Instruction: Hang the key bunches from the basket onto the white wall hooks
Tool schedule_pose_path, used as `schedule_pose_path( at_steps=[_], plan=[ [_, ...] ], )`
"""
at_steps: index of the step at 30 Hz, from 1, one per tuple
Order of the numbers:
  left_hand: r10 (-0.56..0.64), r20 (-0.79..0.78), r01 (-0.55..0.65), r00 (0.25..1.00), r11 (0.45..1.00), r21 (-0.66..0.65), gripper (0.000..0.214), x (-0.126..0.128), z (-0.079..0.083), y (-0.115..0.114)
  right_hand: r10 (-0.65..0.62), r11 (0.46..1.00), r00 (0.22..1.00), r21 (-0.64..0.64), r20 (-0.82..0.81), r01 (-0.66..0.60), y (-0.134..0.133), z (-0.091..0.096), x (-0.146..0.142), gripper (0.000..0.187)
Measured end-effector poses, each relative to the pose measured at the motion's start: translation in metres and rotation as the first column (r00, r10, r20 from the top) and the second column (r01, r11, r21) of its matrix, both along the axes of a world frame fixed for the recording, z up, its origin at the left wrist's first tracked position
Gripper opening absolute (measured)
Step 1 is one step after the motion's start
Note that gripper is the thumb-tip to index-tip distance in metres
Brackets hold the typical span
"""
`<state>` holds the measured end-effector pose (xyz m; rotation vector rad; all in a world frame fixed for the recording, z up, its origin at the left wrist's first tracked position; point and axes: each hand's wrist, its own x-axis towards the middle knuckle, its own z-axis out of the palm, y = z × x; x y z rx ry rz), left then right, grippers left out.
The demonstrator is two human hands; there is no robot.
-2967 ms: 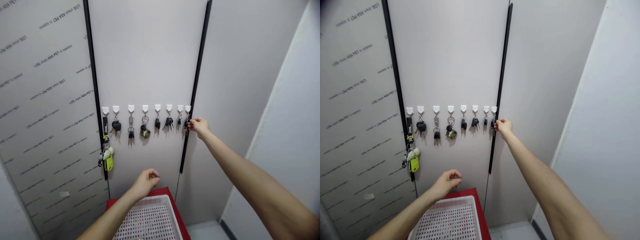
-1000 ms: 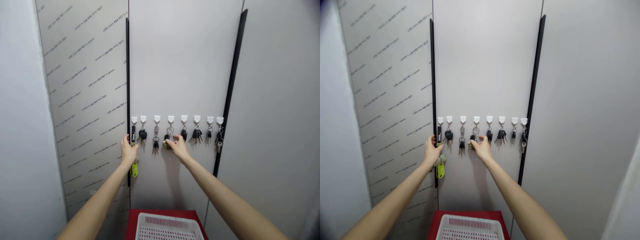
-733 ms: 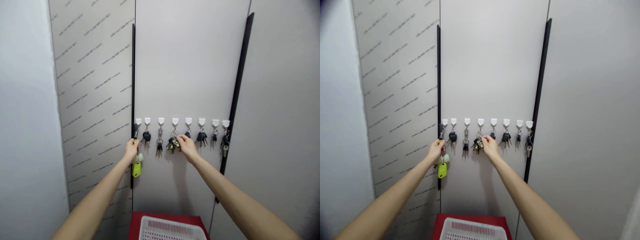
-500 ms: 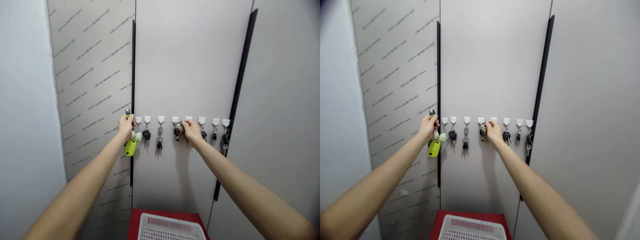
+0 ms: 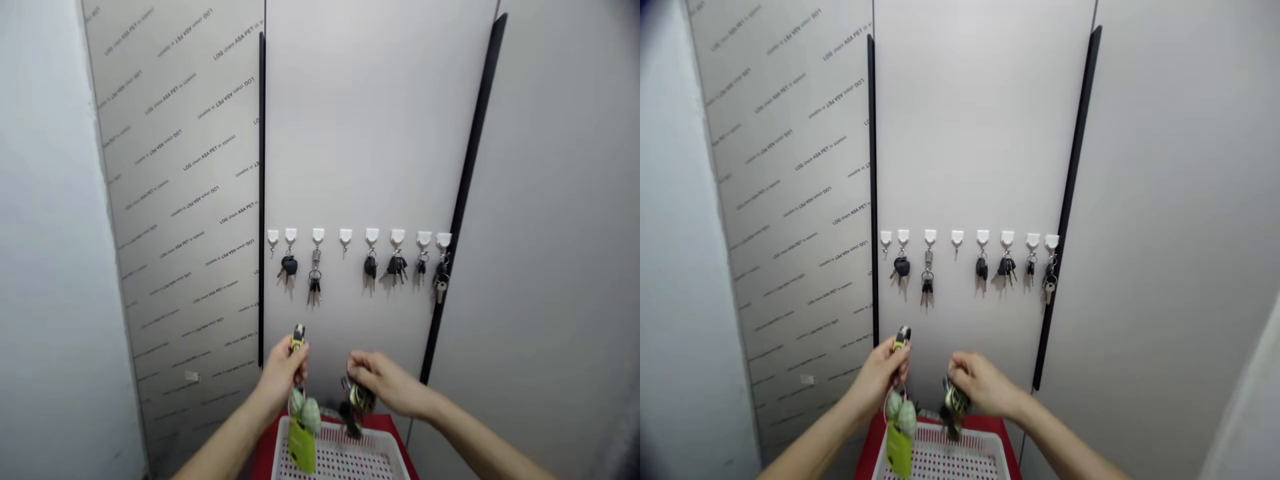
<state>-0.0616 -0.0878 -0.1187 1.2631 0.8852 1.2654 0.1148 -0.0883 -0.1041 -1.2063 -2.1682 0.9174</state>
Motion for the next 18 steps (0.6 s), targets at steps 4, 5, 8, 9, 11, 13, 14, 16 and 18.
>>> schedule_pose_path(
  at_steps=[4, 5, 8, 9, 11, 13, 14, 16, 18],
  plan=[
    [-0.025, -0.015, 0.023, 1.0, 0.994, -0.102, 0.027, 0.01, -0.046, -0.013, 0.002, 0.997, 0.993, -0.072, 0.116, 0.006, -0.012, -0.041, 0.011, 0.013],
    [-0.024, -0.017, 0.022, 1.0, 0.993, -0.12, 0.027, 0.012, -0.056, -0.016, 0.003, 0.996, 0.991, -0.091, 0.137, 0.01, -0.014, -0.05, 0.013, 0.011],
    [-0.035, -0.041, 0.028, 0.999, 0.988, -0.154, 0.024, 0.014, -0.086, -0.02, 0.026, 0.987, 0.976, -0.158, 0.215, 0.009, -0.02, -0.074, 0.018, 0.008],
    [-0.047, -0.057, 0.037, 0.997, 0.987, -0.155, 0.022, 0.014, -0.096, -0.021, 0.034, 0.984, 0.969, -0.18, 0.243, 0.011, -0.022, -0.08, 0.017, 0.007],
    [-0.082, -0.086, 0.068, 0.993, 0.985, -0.156, 0.018, 0.012, -0.112, -0.021, 0.063, 0.971, 0.96, -0.239, 0.271, 0.004, -0.022, -0.086, 0.015, 0.008],
    [-0.101, -0.094, 0.084, 0.99, 0.983, -0.166, 0.018, 0.008, -0.116, -0.019, 0.096, 0.96, 0.969, -0.28, 0.23, -0.028, -0.017, -0.08, 0.009, 0.01],
    [-0.088, -0.094, 0.071, 0.992, 0.983, -0.169, 0.02, 0.005, -0.111, -0.016, 0.106, 0.964, 0.976, -0.259, 0.19, -0.055, -0.012, -0.071, 0.005, 0.012],
    [-0.004, -0.095, -0.009, 0.995, 0.991, -0.133, 0.03, -0.004, -0.084, -0.007, 0.081, 0.992, 0.993, -0.108, 0.084, -0.071, 0.004, -0.044, -0.005, 0.014],
    [0.104, -0.096, -0.107, 0.99, 0.994, -0.031, 0.033, -0.014, -0.04, 0.01, -0.027, 0.994, 0.998, 0.101, -0.049, 0.032, 0.025, -0.008, -0.017, 0.015]
  ],
)
